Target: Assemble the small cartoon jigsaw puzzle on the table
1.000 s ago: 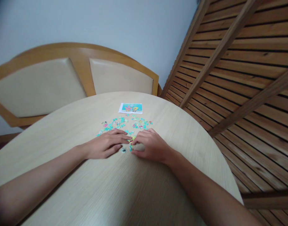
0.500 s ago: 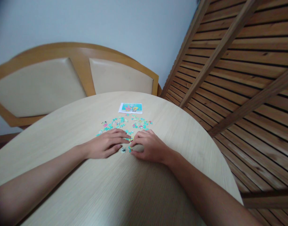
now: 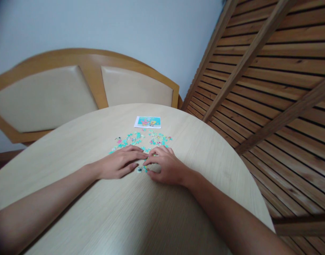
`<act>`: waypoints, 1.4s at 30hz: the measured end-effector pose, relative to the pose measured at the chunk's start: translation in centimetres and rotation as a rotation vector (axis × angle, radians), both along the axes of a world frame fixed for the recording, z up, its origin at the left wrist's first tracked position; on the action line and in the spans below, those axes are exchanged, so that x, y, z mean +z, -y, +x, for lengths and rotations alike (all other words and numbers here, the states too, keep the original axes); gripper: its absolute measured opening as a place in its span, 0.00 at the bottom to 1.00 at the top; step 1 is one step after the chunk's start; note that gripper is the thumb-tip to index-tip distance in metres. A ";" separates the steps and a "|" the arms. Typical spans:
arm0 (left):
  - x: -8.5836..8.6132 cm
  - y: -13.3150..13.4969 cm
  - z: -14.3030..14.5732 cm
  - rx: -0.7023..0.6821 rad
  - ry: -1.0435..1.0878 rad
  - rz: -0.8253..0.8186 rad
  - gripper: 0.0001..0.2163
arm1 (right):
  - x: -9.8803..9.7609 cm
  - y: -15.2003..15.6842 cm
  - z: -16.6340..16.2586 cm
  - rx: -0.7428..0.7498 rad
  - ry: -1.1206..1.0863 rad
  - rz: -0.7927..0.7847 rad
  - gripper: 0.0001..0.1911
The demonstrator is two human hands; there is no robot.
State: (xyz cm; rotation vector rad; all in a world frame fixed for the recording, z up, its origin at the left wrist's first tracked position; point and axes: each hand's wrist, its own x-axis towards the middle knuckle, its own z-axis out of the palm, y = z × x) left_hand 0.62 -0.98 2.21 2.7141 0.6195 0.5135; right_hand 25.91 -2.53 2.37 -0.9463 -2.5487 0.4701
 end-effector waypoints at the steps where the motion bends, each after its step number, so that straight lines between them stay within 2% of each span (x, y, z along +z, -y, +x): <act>1: 0.0 0.0 0.0 0.002 0.002 -0.002 0.20 | 0.0 0.0 -0.1 -0.007 -0.004 -0.006 0.12; 13: -0.1 -0.1 0.0 0.004 -0.013 0.007 0.19 | 0.1 0.1 -0.1 -0.025 -0.041 -0.072 0.10; 24: 0.0 0.1 0.0 0.015 -0.009 -0.008 0.20 | -1.3 -0.4 -0.2 -0.098 -0.049 0.000 0.09; 42: -0.1 -0.1 -0.1 -0.036 -0.019 0.053 0.20 | -0.4 -0.3 0.3 -0.099 0.001 0.113 0.09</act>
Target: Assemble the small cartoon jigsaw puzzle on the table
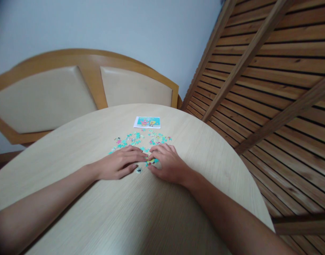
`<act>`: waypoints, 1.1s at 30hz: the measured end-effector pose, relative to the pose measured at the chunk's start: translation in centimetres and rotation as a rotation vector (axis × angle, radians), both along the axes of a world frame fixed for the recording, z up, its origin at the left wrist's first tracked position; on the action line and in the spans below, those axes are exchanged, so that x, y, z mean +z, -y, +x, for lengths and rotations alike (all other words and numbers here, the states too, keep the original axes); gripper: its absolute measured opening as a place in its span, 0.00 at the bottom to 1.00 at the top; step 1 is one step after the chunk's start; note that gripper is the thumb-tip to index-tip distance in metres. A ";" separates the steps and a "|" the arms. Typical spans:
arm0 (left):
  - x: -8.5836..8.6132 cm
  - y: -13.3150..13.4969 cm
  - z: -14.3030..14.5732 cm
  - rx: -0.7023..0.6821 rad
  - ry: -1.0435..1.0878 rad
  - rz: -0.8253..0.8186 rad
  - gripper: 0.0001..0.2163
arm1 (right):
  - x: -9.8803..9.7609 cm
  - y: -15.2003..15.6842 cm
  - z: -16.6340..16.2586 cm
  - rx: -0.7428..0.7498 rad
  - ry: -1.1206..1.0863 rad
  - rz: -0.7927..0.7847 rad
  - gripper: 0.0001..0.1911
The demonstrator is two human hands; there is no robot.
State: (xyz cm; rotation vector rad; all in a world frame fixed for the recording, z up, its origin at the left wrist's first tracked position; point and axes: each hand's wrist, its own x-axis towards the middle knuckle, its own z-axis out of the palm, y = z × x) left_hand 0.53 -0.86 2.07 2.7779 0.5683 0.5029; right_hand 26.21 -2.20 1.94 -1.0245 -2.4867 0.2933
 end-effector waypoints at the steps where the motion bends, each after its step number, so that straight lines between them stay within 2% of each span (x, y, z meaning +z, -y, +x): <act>1: 0.0 0.0 0.0 -0.009 -0.006 0.013 0.20 | 0.1 -0.2 0.3 -0.007 -0.004 0.006 0.09; 3: 0.1 0.0 0.0 -0.021 -0.021 0.034 0.18 | 0.0 -1.0 0.9 -0.058 -0.040 0.021 0.08; 5: 0.2 0.0 0.1 -0.030 -0.036 0.045 0.17 | -0.4 -2.1 1.8 -0.171 -0.129 0.038 0.07; 8: 0.3 0.0 0.1 -0.035 -0.043 0.058 0.17 | -1.6 -3.9 3.0 -0.339 -0.309 0.005 0.10; 11: 0.4 0.2 0.1 -0.028 -0.054 0.081 0.17 | -2.7 -5.1 3.8 -0.428 -0.403 -0.056 0.14; 17: 0.4 0.6 0.4 0.011 -0.054 0.086 0.14 | -3.2 -5.2 3.8 -0.468 -0.263 0.008 0.18; 24: -0.3 0.7 0.6 0.071 0.010 -0.004 0.09 | -2.8 -4.5 3.3 -0.508 -0.064 -0.053 0.22; 33: -0.9 0.3 0.4 0.169 0.117 0.003 0.22 | -2.7 -4.4 3.4 -0.597 -0.057 -0.057 0.25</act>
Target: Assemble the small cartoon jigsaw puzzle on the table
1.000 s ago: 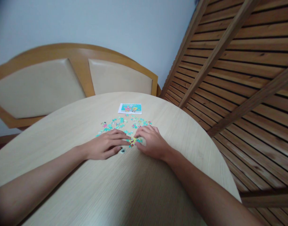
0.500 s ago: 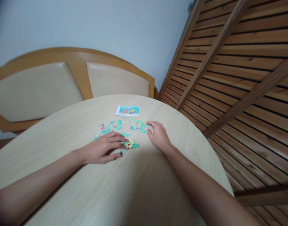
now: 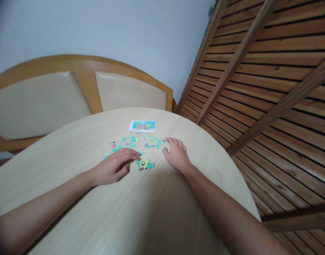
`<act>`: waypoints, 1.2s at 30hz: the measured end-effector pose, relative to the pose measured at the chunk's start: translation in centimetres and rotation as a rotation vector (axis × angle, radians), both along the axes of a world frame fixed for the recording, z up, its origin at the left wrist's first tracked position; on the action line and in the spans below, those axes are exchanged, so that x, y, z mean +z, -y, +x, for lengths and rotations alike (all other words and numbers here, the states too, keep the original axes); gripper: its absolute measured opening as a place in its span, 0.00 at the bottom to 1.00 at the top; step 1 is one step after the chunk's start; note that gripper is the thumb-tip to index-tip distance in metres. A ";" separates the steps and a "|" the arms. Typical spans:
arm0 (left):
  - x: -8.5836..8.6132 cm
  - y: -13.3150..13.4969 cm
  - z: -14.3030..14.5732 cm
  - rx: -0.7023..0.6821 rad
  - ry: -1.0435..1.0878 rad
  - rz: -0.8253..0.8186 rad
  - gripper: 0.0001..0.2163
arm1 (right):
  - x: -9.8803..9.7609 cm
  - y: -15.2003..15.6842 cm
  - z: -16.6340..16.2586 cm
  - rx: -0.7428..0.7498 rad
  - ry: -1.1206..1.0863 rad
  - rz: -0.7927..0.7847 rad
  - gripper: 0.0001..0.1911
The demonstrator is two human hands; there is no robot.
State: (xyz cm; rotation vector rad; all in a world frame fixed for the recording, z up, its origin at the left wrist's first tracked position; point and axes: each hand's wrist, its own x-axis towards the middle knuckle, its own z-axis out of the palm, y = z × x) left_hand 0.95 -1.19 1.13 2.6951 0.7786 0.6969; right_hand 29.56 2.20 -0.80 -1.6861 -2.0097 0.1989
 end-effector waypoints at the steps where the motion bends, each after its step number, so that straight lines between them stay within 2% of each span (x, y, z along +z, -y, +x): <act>1: -0.1 -0.1 0.0 0.021 0.013 0.005 0.22 | 0.1 0.0 0.0 -0.006 0.001 -0.006 0.25; 4: -0.1 -0.1 0.1 0.041 0.025 0.013 0.20 | 0.2 0.0 0.0 0.005 0.019 -0.029 0.24; 13: 0.6 0.3 0.1 -0.100 -0.078 0.029 0.14 | -0.3 -0.1 0.1 0.003 0.025 0.030 0.19; 17: 0.7 0.2 0.0 -0.120 -0.083 0.020 0.13 | -0.2 0.0 0.2 0.008 0.024 0.034 0.19; 21: 0.7 0.2 0.0 -0.127 -0.076 0.016 0.14 | 0.2 0.4 -0.1 0.111 0.079 0.015 0.22; 28: 0.6 0.3 0.0 -0.126 -0.062 0.007 0.14 | 0.4 0.6 -0.3 0.119 0.049 0.024 0.17; 32: 0.6 0.3 0.0 -0.120 -0.074 0.001 0.14 | 0.6 0.7 -0.5 0.120 0.091 -0.019 0.21; 36: 0.5 0.3 0.0 -0.124 -0.067 0.000 0.14 | 0.7 0.7 -0.7 0.057 0.128 -0.037 0.24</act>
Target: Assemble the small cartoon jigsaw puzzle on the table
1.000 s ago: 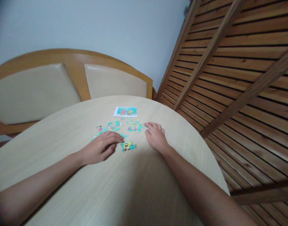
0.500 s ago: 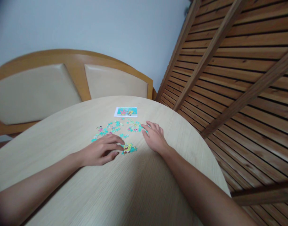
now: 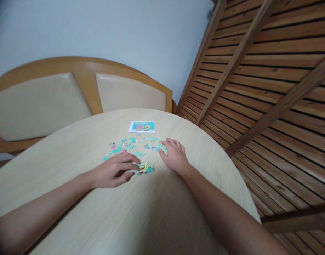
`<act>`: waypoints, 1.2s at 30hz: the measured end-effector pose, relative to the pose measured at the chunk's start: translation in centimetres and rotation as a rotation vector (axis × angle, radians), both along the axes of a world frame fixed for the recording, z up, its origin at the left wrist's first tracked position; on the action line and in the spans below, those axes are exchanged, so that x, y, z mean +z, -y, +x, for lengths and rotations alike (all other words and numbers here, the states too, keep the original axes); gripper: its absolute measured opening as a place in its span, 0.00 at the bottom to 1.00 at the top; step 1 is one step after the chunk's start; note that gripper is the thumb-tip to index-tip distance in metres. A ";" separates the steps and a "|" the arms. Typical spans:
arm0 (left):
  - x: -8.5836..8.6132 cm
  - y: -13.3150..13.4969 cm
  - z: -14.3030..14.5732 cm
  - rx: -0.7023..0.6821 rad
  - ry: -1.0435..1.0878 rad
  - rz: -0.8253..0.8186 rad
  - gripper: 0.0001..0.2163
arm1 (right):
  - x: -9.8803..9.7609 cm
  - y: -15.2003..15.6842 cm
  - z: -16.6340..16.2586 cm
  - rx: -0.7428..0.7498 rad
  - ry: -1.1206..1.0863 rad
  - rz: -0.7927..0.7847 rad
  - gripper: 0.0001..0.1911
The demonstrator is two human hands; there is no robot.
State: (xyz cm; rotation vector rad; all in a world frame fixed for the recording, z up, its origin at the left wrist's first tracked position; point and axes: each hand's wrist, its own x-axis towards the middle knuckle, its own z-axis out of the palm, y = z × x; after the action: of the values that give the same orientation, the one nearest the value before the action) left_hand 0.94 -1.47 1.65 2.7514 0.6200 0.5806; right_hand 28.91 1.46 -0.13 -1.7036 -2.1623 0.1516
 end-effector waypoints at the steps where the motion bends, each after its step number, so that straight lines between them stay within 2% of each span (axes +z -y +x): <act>1: 0.0 0.0 0.0 -0.001 0.003 0.001 0.14 | 0.0 0.0 0.0 -0.006 0.001 0.007 0.25; 4: 0.0 0.0 0.0 -0.006 0.011 0.002 0.14 | -0.1 0.0 0.1 0.027 0.012 0.019 0.26; 10: 0.0 0.0 0.0 0.001 0.014 0.001 0.14 | -0.2 0.0 0.2 0.145 -0.016 0.046 0.19; 17: 0.1 0.1 0.1 0.026 0.019 0.020 0.12 | -0.1 0.0 0.1 0.151 -0.074 0.035 0.19; 22: -0.1 0.0 0.1 0.187 0.064 0.019 0.12 | 0.1 0.1 -0.1 0.082 -0.109 0.051 0.26; 25: -0.4 -0.2 -0.1 0.272 0.059 0.024 0.13 | 0.1 0.1 -0.1 0.094 -0.079 0.045 0.28; 30: -0.7 -0.5 -0.1 0.377 0.047 0.034 0.14 | 0.1 0.2 -0.1 0.123 -0.011 0.017 0.24; 36: -0.9 -1.6 -1.0 0.665 0.085 0.042 0.10 | -0.2 0.0 0.0 0.088 -0.078 0.041 0.22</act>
State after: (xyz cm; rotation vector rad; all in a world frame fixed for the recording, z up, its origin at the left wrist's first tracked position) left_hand -0.03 0.14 0.76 2.4984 1.5281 0.8397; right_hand 28.91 1.44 -0.31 -1.5556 -2.1688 0.1919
